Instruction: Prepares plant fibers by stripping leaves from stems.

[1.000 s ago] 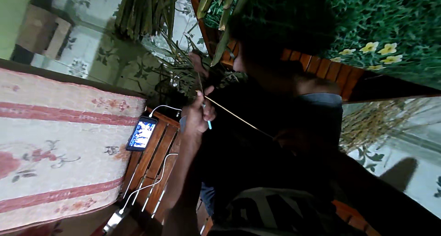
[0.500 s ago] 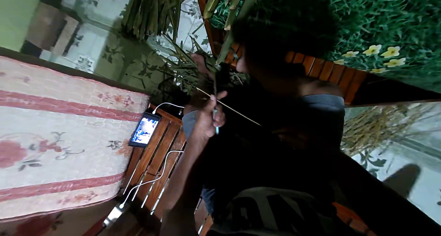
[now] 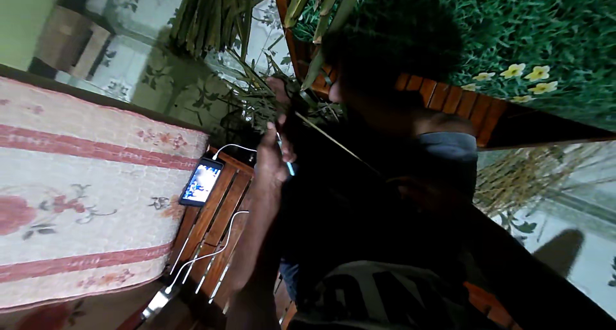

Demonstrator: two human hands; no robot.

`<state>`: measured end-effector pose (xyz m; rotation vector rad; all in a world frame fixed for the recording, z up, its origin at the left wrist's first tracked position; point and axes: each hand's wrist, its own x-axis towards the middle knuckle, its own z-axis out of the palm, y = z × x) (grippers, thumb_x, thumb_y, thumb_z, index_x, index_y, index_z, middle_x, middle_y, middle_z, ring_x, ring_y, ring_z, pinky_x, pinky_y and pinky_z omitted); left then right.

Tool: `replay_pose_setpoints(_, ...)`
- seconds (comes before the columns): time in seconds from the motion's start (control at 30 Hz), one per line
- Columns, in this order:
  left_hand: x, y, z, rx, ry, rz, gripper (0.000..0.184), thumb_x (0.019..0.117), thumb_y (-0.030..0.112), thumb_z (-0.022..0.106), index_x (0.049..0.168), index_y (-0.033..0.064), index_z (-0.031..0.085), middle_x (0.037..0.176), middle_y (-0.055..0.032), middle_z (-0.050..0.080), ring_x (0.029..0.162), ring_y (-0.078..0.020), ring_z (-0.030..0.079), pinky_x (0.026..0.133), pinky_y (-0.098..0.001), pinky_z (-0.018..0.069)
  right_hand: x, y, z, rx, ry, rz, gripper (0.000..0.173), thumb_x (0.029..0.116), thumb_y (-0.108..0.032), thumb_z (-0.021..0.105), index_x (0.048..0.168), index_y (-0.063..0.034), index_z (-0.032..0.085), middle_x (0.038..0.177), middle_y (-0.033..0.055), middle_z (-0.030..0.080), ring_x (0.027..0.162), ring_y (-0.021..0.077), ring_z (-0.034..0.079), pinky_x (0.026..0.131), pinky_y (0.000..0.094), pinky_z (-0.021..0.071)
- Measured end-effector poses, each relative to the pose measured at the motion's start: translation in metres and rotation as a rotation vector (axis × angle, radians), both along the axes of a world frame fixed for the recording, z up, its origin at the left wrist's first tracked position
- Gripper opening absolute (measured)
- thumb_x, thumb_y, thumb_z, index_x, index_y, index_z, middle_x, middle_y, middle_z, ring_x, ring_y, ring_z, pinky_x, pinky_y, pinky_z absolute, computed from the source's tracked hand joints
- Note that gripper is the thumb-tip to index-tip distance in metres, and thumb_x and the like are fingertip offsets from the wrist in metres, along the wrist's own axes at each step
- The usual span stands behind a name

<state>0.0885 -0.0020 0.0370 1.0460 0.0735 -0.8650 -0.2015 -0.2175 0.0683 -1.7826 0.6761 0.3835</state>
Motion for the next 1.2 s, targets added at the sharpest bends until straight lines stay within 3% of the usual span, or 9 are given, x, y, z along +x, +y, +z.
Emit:
replay_pose_setpoints(0.13,-0.078,-0.018,-0.018,0.039,-0.040,-0.313,0.040,0.1112,0.036,0.033,0.139,0.0140,0.051,0.061,0.0041,0.053,0.046,-0.0049,0.052,0.045,-0.0200,0.0477,0.028,0.017,0.000,0.143,-0.060,-0.113,0.033,0.1059,-0.019,0.050,0.131,-0.0063,0.066,0.085,-0.0030,0.068,0.058,0.0020,0.054,0.054,0.0184,0.0464)
replay_pose_setpoints(0.23,-0.109,-0.025,0.003,0.042,-0.095,-0.518,0.029,0.1088,0.018,0.038,0.120,0.0028,0.060,0.061,0.0062,0.057,0.048,-0.0005,0.050,0.047,-0.0153,0.0441,0.037,0.028,0.006,0.230,-0.102,-0.146,0.028,0.1028,-0.011,0.051,0.124,-0.0012,0.067,0.078,-0.0048,0.065,0.054,-0.0007,0.050,0.049,0.0149,0.0417)
replay_pose_setpoints(0.33,-0.072,-0.008,0.000,-0.127,0.018,-0.363,0.044,0.1094,0.032,0.036,0.139,0.0087,0.058,0.057,0.0071,0.052,0.044,-0.0022,0.046,0.046,-0.0181,0.0437,0.031,0.028,0.013,0.341,-0.060,-0.147,0.029,0.1015,-0.011,0.050,0.124,0.0002,0.065,0.076,-0.0048,0.063,0.055,0.0002,0.049,0.049,0.0153,0.0406)
replay_pose_setpoints(0.43,-0.053,-0.002,-0.005,-0.180,0.016,-0.320,0.046,0.1070,0.045,0.043,0.141,0.0171,0.057,0.054,0.0069,0.049,0.043,-0.0050,0.046,0.045,-0.0215,0.0446,0.026,0.025,0.013,0.387,-0.034,-0.088,0.030,0.1012,-0.012,0.050,0.125,-0.0018,0.066,0.075,-0.0046,0.062,0.052,0.0020,0.047,0.046,0.0168,0.0383)
replay_pose_setpoints(0.6,-0.094,-0.013,0.009,0.015,-0.099,-0.526,0.040,0.1116,0.024,0.036,0.135,0.0023,0.059,0.060,0.0026,0.056,0.045,-0.0037,0.050,0.044,-0.0175,0.0444,0.032,0.033,0.006,0.282,-0.045,-0.092,0.030,0.1037,-0.016,0.051,0.125,-0.0027,0.067,0.072,-0.0039,0.061,0.051,0.0040,0.048,0.047,0.0192,0.0409)
replay_pose_setpoints(0.73,-0.092,-0.013,0.013,0.016,-0.064,-0.486,0.041,0.1121,0.024,0.035,0.138,0.0027,0.058,0.058,0.0039,0.053,0.044,-0.0024,0.047,0.043,-0.0163,0.0421,0.020,0.026,-0.025,0.107,-0.267,-0.013,0.030,0.1030,-0.018,0.053,0.120,0.0028,0.068,0.080,-0.0028,0.066,0.058,-0.0038,0.051,0.051,0.0122,0.0426)
replay_pose_setpoints(0.87,-0.055,-0.003,0.008,0.002,0.028,-0.269,0.046,0.1120,0.039,0.030,0.139,0.0145,0.057,0.056,0.0050,0.043,0.042,-0.0054,0.041,0.041,-0.0197,0.0394,0.054,0.034,0.048,0.080,0.156,0.095,0.029,0.1053,-0.005,0.050,0.127,0.0111,0.060,0.089,0.0152,0.064,0.067,0.0108,0.056,0.067,0.0221,0.0496)
replay_pose_setpoints(1.03,-0.091,-0.013,0.016,0.022,-0.060,-0.605,0.040,0.1125,0.027,0.034,0.137,0.0046,0.057,0.060,0.0036,0.052,0.045,-0.0032,0.046,0.043,-0.0167,0.0410,0.028,0.026,0.008,0.099,-0.113,-0.017,0.029,0.1023,-0.012,0.050,0.120,0.0015,0.069,0.074,-0.0035,0.062,0.053,0.0000,0.048,0.048,0.0154,0.0401)
replay_pose_setpoints(1.2,-0.038,0.000,0.023,0.014,0.034,-0.181,0.044,0.1118,0.038,0.030,0.133,0.0121,0.060,0.053,0.0080,0.043,0.039,-0.0001,0.038,0.038,-0.0149,0.0349,0.009,0.017,-0.012,0.222,-0.081,-0.043,0.030,0.0970,-0.021,0.052,0.111,-0.0043,0.072,0.065,-0.0088,0.059,0.046,0.0000,0.046,0.041,0.0166,0.0358)
